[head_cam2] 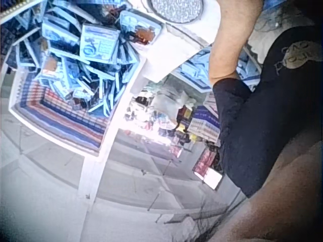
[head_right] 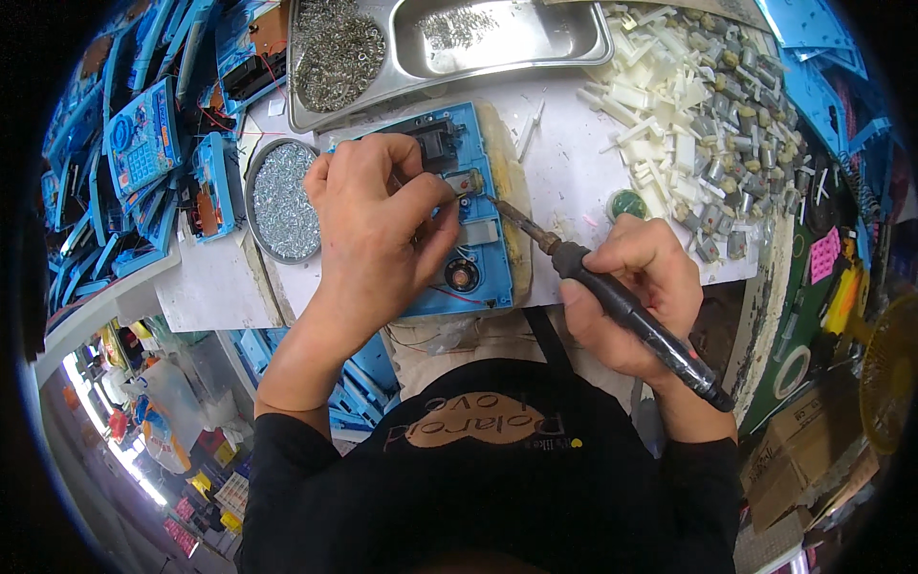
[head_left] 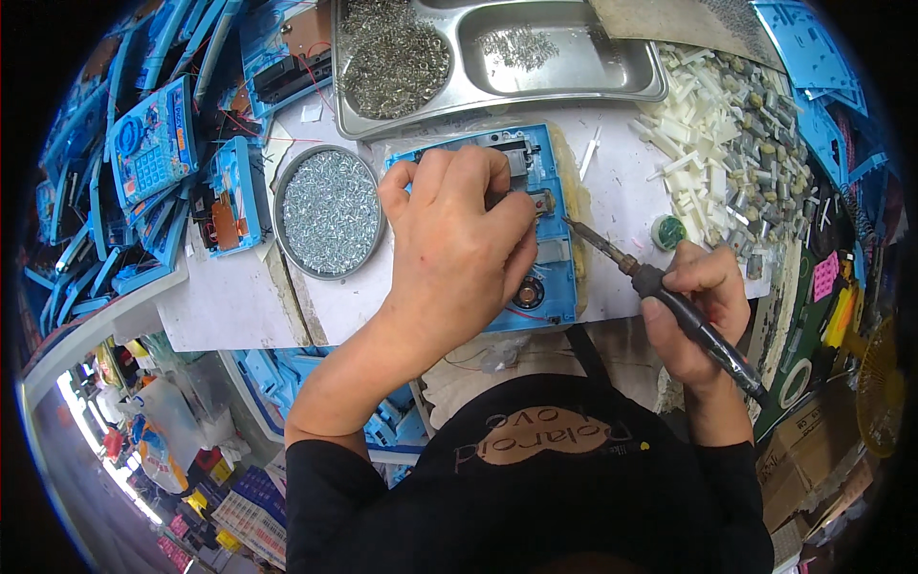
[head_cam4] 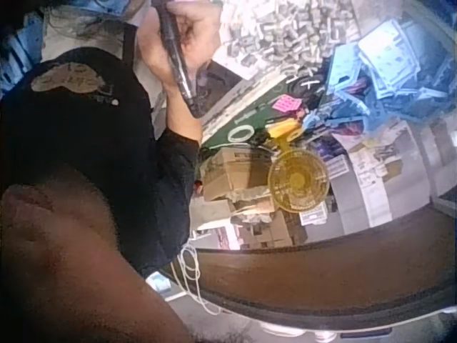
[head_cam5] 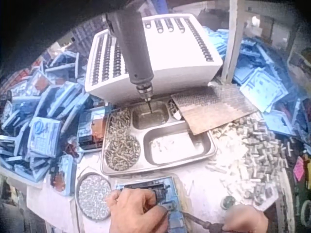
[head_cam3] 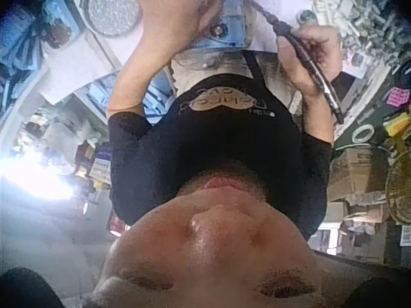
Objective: Assemble an electronic component by soldering wires and screwing on a blue plastic casing.
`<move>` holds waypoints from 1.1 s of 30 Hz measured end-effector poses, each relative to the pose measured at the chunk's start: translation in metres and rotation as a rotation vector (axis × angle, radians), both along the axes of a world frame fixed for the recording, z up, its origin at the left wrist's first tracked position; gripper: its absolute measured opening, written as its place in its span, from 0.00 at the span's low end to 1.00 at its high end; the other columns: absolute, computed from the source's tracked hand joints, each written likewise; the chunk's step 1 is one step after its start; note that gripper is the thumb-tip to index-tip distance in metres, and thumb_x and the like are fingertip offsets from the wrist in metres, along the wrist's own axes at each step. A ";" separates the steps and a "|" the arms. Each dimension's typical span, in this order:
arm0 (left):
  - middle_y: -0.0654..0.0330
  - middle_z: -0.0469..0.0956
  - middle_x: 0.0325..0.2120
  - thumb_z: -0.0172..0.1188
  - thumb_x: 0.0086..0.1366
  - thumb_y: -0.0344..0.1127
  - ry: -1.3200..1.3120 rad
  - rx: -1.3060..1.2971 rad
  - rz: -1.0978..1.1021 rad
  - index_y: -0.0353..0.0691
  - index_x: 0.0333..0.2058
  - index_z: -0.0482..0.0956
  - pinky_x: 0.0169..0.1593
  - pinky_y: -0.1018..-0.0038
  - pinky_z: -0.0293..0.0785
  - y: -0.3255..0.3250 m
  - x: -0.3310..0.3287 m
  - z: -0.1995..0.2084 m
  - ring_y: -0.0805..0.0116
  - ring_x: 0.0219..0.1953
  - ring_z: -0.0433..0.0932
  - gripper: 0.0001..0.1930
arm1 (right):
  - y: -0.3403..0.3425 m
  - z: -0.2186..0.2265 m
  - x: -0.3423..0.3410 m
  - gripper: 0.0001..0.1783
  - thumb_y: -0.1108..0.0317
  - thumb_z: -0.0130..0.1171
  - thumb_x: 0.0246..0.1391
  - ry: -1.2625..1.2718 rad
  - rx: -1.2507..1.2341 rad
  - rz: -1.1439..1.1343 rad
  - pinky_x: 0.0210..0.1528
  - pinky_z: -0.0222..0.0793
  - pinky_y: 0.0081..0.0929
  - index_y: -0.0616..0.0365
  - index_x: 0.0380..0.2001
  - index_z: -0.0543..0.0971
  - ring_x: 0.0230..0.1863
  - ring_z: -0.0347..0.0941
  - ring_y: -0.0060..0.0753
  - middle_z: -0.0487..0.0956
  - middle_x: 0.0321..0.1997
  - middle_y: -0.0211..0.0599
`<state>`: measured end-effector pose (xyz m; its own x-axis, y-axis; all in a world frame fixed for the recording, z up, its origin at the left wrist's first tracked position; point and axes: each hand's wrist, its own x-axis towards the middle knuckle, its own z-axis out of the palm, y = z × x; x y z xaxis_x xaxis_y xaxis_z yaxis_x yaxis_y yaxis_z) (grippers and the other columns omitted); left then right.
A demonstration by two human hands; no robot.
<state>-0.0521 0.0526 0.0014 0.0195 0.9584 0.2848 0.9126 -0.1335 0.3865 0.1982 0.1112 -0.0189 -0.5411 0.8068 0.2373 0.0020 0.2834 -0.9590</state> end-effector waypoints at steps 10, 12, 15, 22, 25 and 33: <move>0.61 0.69 0.36 0.70 0.46 0.32 0.044 -0.008 -0.009 0.45 0.27 0.80 0.49 0.57 0.57 0.006 0.003 0.003 0.59 0.42 0.69 0.08 | 0.008 0.001 -0.009 0.13 0.76 0.70 0.46 -0.012 0.156 0.037 0.23 0.54 0.23 0.61 0.34 0.75 0.20 0.62 0.22 0.69 0.22 0.31; 0.61 0.69 0.36 0.69 0.46 0.32 0.057 -0.020 -0.007 0.44 0.26 0.79 0.49 0.57 0.57 0.007 0.004 0.004 0.59 0.41 0.69 0.08 | 0.009 0.000 -0.011 0.13 0.75 0.70 0.46 -0.011 0.185 0.036 0.23 0.55 0.23 0.60 0.33 0.75 0.20 0.62 0.23 0.70 0.22 0.31; 0.61 0.69 0.36 0.69 0.46 0.32 0.071 -0.031 -0.006 0.44 0.26 0.78 0.49 0.57 0.57 0.007 0.005 0.004 0.59 0.41 0.69 0.08 | 0.009 0.000 -0.011 0.13 0.75 0.70 0.47 -0.021 0.206 0.032 0.22 0.56 0.23 0.60 0.33 0.75 0.19 0.63 0.24 0.70 0.21 0.32; 0.61 0.69 0.35 0.69 0.46 0.32 0.075 -0.021 -0.011 0.44 0.26 0.79 0.49 0.58 0.57 0.008 0.005 0.003 0.59 0.41 0.69 0.09 | 0.010 0.001 -0.012 0.14 0.75 0.71 0.46 -0.032 0.241 0.039 0.22 0.57 0.24 0.60 0.34 0.75 0.19 0.63 0.25 0.72 0.21 0.32; 0.60 0.70 0.35 0.70 0.47 0.30 0.090 -0.039 -0.006 0.45 0.28 0.80 0.48 0.60 0.58 0.008 0.005 0.006 0.59 0.40 0.71 0.09 | 0.011 0.001 -0.013 0.15 0.75 0.71 0.45 -0.049 0.276 0.047 0.21 0.57 0.25 0.59 0.34 0.75 0.18 0.63 0.27 0.72 0.21 0.32; 0.61 0.70 0.34 0.70 0.47 0.30 0.091 -0.032 -0.007 0.45 0.27 0.80 0.48 0.59 0.58 0.008 0.005 0.006 0.59 0.39 0.71 0.08 | 0.012 0.002 -0.014 0.22 0.80 0.72 0.35 -0.117 0.502 0.129 0.20 0.55 0.27 0.54 0.36 0.75 0.17 0.63 0.33 0.69 0.18 0.29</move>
<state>-0.0469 0.0605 0.0075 0.0507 0.9666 0.2513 0.9431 -0.1292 0.3065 0.1839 0.1237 -0.0166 -0.6745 0.5345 0.5093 0.0357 0.7126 -0.7006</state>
